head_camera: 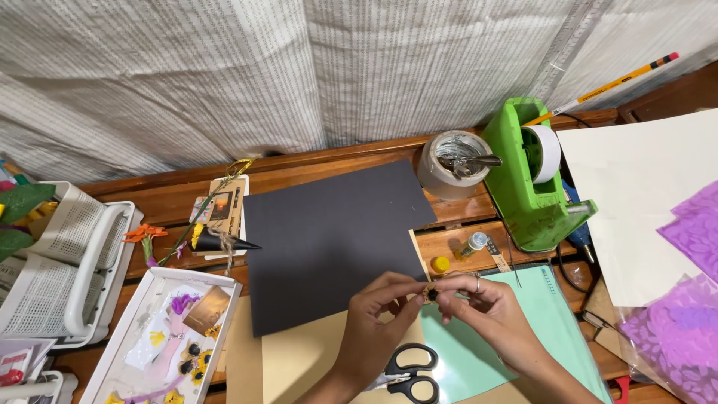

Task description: Applying glue to small decorative components and fixing them onto a base material in a craft project.

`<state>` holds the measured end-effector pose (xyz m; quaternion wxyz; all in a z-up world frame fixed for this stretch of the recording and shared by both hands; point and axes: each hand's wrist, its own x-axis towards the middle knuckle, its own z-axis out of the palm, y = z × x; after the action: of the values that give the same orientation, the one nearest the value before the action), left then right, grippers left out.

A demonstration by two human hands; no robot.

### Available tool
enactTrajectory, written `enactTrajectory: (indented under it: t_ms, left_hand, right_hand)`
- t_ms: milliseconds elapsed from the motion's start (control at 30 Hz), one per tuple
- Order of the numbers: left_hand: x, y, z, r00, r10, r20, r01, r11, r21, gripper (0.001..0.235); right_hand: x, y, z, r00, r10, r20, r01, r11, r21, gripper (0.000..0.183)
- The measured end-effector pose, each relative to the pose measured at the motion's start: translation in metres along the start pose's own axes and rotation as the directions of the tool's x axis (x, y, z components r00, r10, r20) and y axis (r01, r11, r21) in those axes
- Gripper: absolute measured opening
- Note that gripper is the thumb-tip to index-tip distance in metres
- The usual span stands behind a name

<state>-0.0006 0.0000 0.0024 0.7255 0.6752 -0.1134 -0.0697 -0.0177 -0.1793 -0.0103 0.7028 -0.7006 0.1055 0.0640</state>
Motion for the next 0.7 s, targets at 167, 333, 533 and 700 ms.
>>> enactTrajectory:
  t_ms: [167,333,533,700]
  left_hand:
    - [-0.0013,0.0059,0.0011,0.999,-0.043,0.011,0.043,0.999,0.000,0.018]
    - [-0.0003,0.0001,0.0008,0.999,0.018,0.028,-0.019,0.999,0.040,0.019]
    - [-0.0008,0.0012,0.0011,1.000,0.013,0.019,-0.013,1.000,0.016,0.019]
    - [0.0001,0.0002,0.0017,0.999,0.030,-0.020,-0.029,0.998,0.061,0.014]
  right_hand:
    - [-0.0023,-0.0050,0.0035,1.000,0.006,-0.010,-0.006,1.000,0.002,0.024]
    - [-0.0002,0.0016,-0.0004,0.995,-0.085,0.047,0.084,0.996,0.024,0.018]
    - [-0.0011,-0.0038,0.0017,0.991,-0.105,0.078,0.104,0.994,0.016,0.018]
    - [-0.0004,-0.0017,0.0023,0.990,-0.110,0.092,0.109,0.994,0.017,0.018]
